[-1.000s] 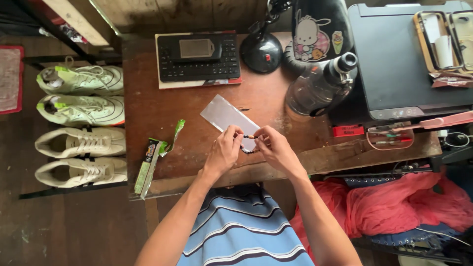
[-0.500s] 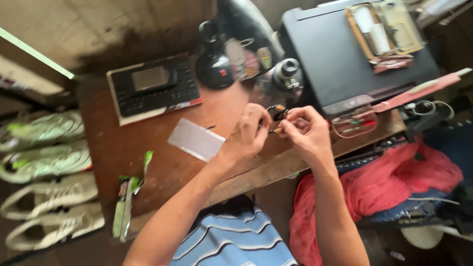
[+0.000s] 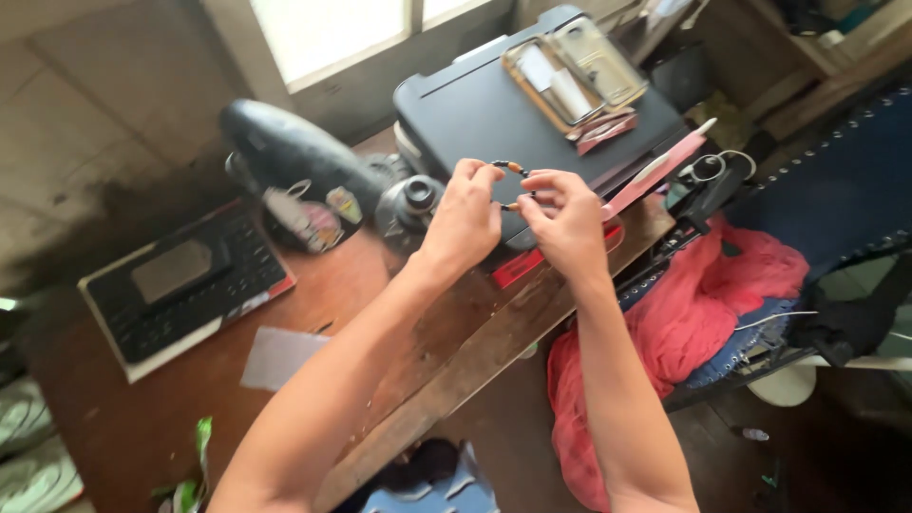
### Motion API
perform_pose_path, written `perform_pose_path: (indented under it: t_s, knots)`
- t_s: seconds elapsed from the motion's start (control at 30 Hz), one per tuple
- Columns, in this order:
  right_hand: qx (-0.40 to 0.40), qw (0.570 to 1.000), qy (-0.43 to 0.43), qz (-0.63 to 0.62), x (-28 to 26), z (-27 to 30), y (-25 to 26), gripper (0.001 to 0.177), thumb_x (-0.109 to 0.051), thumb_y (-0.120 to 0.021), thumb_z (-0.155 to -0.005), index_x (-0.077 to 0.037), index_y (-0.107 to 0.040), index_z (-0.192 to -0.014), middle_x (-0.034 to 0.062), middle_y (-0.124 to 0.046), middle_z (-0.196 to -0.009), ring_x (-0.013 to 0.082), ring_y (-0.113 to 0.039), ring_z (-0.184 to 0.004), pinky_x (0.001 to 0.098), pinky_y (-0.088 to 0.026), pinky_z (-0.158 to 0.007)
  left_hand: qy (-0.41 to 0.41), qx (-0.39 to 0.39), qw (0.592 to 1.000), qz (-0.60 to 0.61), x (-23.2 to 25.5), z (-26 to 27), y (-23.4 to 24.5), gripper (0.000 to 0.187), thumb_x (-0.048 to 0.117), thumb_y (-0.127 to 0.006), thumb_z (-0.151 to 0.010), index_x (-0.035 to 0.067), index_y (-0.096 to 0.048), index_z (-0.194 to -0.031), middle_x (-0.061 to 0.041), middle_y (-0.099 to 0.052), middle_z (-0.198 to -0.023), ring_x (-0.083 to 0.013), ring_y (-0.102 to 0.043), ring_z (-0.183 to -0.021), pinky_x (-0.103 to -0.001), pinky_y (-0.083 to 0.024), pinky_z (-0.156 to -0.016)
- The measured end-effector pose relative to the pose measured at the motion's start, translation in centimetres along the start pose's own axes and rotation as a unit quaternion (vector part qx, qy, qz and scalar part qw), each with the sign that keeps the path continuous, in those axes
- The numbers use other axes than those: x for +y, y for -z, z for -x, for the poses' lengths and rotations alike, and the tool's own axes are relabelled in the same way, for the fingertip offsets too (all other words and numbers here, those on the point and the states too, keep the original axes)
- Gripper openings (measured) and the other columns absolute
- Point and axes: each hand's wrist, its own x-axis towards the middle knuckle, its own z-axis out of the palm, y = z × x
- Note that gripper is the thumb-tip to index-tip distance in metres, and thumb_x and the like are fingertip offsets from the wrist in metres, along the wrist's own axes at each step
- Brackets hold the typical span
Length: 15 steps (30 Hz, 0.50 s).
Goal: Tidying up a workspace and then assembling a white electric floor fan.
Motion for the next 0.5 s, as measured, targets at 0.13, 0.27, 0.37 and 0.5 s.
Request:
perform_pose_path:
  t_s: [0.13, 0.27, 0.37, 0.5]
  knots:
    - [0.033, 0.999, -0.011, 0.033, 0.2, -2.3, -0.1, 0.021, 0.005, -0.070, -0.088, 0.006, -0.067, -0.108, 0.0125, -0.069, -0.118, 0.0195, -0.078, -0.095, 0.0275, -0.065, -0.079, 0.013, -0.018, 1.000, -0.019, -2.5, -3.4, -2.5, 0.038, -0.005, -0.062, -0.081, -0.007, -0.063, -0.118, -0.028, -0.057, -0.124, -0.0449, -0.060, -0.114, -0.046, -0.049, -0.100]
    - [0.064, 0.991, 0.012, 0.119, 1.3, -5.0, 0.2, 0.019, 0.006, -0.072, -0.084, 0.003, -0.071, -0.103, 0.0116, -0.072, -0.109, 0.0194, -0.078, -0.092, 0.0282, -0.064, -0.078, 0.029, -0.026, 0.998, -0.042, -4.0, -6.3, -4.3, 0.036, -0.005, -0.060, -0.080, -0.006, -0.066, -0.116, -0.026, -0.059, -0.123, -0.0443, -0.059, -0.114, -0.047, -0.048, -0.099]
    - [0.079, 0.989, 0.009, 0.127, 2.1, -6.4, 0.5, 0.019, 0.005, -0.071, -0.083, 0.002, -0.071, -0.102, 0.0115, -0.072, -0.109, 0.0194, -0.078, -0.092, 0.0288, -0.065, -0.077, 0.025, -0.022, 0.998, -0.051, -5.0, -7.7, -5.5, 0.036, -0.005, -0.059, -0.080, -0.005, -0.067, -0.115, -0.026, -0.060, -0.122, -0.0435, -0.059, -0.114, -0.047, -0.048, -0.100]
    - [0.095, 0.987, 0.016, 0.129, 2.8, -7.7, 1.0, 0.019, 0.005, -0.070, -0.083, 0.003, -0.071, -0.102, 0.0135, -0.069, -0.110, 0.0210, -0.079, -0.091, 0.0294, -0.066, -0.077, 0.021, -0.019, 0.998, -0.060, -5.6, -9.2, -6.2, 0.036, -0.004, -0.059, -0.080, -0.005, -0.068, -0.115, -0.026, -0.060, -0.122, -0.0429, -0.059, -0.114, -0.047, -0.049, -0.099]
